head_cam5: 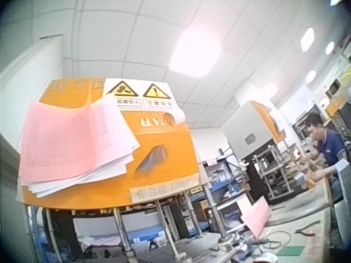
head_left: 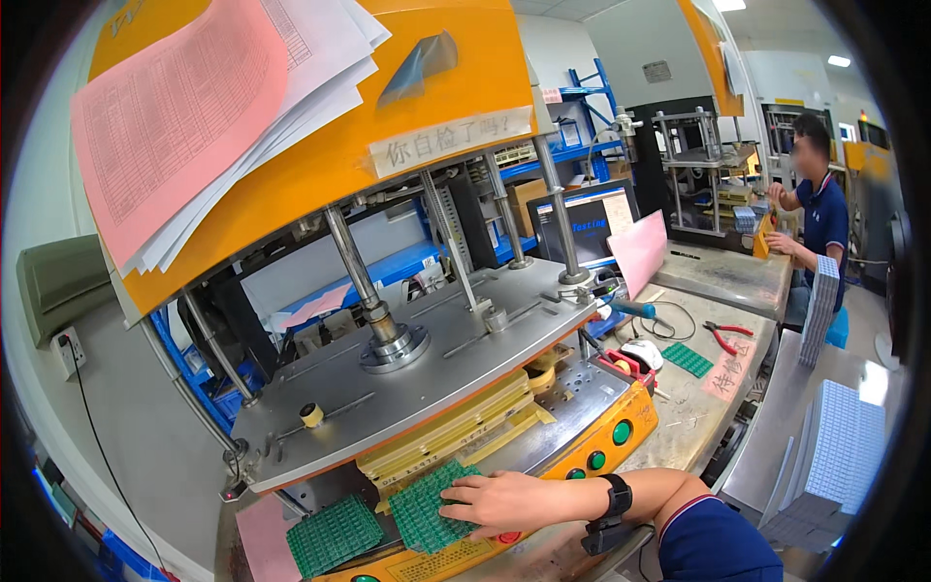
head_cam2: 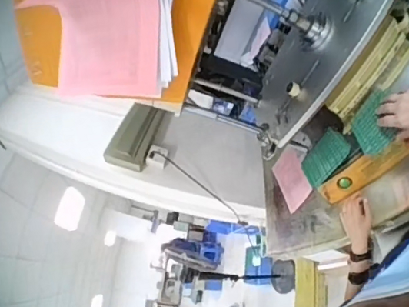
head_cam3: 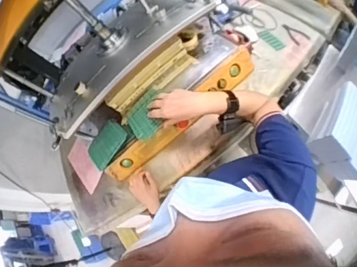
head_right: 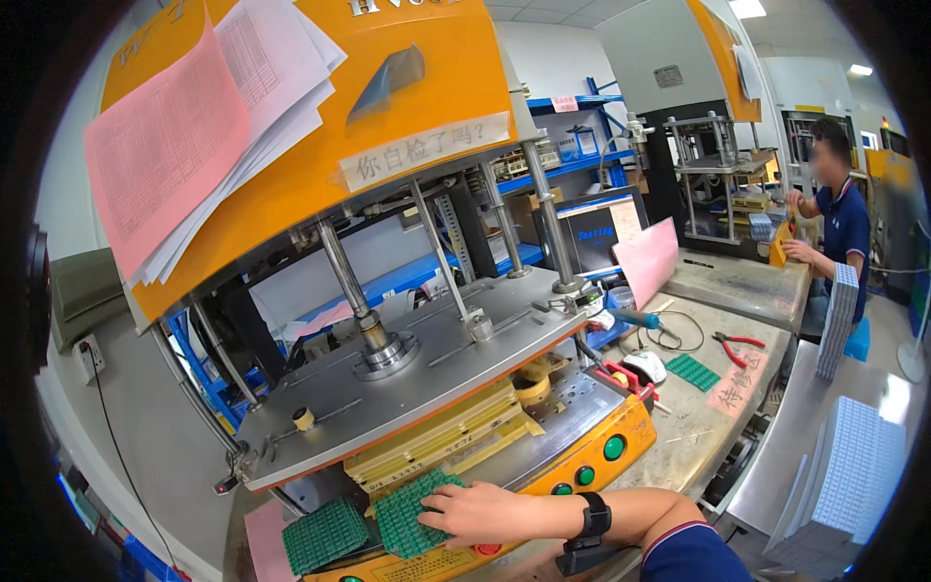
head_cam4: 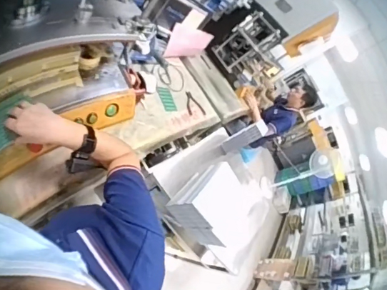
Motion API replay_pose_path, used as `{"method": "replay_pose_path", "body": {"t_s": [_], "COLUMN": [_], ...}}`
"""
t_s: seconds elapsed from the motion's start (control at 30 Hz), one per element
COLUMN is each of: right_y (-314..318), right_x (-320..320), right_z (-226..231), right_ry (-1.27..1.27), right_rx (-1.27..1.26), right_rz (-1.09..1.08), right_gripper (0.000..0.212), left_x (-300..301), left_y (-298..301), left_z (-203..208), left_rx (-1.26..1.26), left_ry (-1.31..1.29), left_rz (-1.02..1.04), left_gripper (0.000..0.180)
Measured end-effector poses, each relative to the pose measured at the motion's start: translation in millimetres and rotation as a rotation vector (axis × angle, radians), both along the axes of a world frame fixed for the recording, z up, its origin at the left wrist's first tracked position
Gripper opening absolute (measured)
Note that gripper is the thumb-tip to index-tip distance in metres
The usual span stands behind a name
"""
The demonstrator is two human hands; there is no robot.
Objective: Inspecting and processing printed circuit boards using a press machine in an electronics factory.
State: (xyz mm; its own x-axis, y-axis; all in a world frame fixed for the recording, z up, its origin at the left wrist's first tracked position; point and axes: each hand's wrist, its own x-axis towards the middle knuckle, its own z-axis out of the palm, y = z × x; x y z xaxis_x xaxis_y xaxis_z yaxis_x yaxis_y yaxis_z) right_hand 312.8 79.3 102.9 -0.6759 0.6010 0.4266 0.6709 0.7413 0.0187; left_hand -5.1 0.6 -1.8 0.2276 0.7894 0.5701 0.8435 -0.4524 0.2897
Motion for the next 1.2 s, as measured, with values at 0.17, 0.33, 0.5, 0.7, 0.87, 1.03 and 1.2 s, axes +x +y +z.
{"method": "replay_pose_path", "body": {"t_s": [0.17,0.33,0.5,0.7,0.87,1.03,1.2], "right_y": [0.1,-6.0,-10.8,-9.0,-9.2,-7.9,-6.6], "right_x": [6.7,9.8,13.7,19.1,19.1,18.8,21.0], "right_z": [5.1,15.4,26.1,26.8,28.2,29.3,33.2], "right_ry": [-0.003,0.010,0.015,0.031,0.033,0.086,0.082], "right_rx": [-0.072,-0.082,-0.057,0.029,0.114,0.145,0.174], "right_rz": [0.051,0.056,0.035,0.060,0.049,0.042,0.027], "right_gripper": [0.049,0.041,0.036,0.037,0.040,0.041,0.039], "left_x": [4.4,-4.1,29.5,83.5,109.7,101.2,85.7], "left_y": [-7.8,0.8,34.4,159.7,248.5,284.8,274.7], "left_z": [2.2,7.4,124.5,176.2,170.0,174.2,171.1], "left_rx": [0.079,-0.075,-0.133,-0.024,-0.009,-0.120,-0.114], "left_ry": [-0.002,-0.083,-0.083,0.180,0.341,0.352,0.256], "left_rz": [0.022,-0.063,-0.333,-0.409,-0.155,-0.420,-0.348], "left_gripper": [0.014,0.013,0.016,0.029,0.067,0.084,0.078]}}
